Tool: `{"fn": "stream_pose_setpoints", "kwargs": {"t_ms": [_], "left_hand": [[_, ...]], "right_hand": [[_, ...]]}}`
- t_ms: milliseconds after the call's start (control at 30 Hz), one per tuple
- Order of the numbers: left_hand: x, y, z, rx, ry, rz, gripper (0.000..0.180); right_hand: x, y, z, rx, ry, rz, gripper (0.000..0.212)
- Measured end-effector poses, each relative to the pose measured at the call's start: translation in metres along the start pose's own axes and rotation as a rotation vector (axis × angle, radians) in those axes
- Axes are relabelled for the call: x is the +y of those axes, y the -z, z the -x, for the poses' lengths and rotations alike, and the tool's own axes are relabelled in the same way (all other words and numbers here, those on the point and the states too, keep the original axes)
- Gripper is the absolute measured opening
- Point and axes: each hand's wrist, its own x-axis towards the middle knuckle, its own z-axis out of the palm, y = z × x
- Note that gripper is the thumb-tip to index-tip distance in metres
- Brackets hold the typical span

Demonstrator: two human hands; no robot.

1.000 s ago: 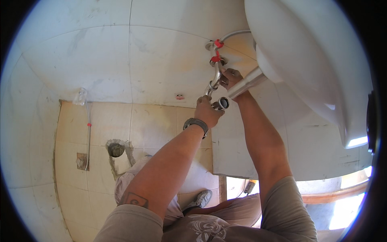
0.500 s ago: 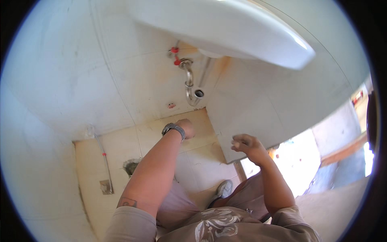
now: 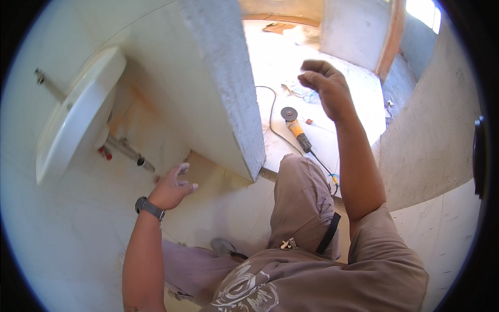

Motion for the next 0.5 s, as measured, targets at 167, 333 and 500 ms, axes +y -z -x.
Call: {"fn": "stream_pose_setpoints", "kwargs": {"t_ms": [167, 333, 500], "left_hand": [[0.046, -0.014, -0.04, 0.012, -0.012, 0.125, 0.09], [0.069, -0.035, -0.087, -0.094, -0.019, 0.285, 0.097], [0.106, -0.057, -0.1, -0.047, -0.032, 0.583, 0.101]], "right_hand": [[0.061, -0.001, -0.023, -0.171, -0.132, 0.117, 0.042], [0.107, -0.055, -0.031, -0.436, -0.093, 0.316, 0.078], [0.075, -0.062, -0.059, -0.686, -0.15, 0.374, 0.091]]}}
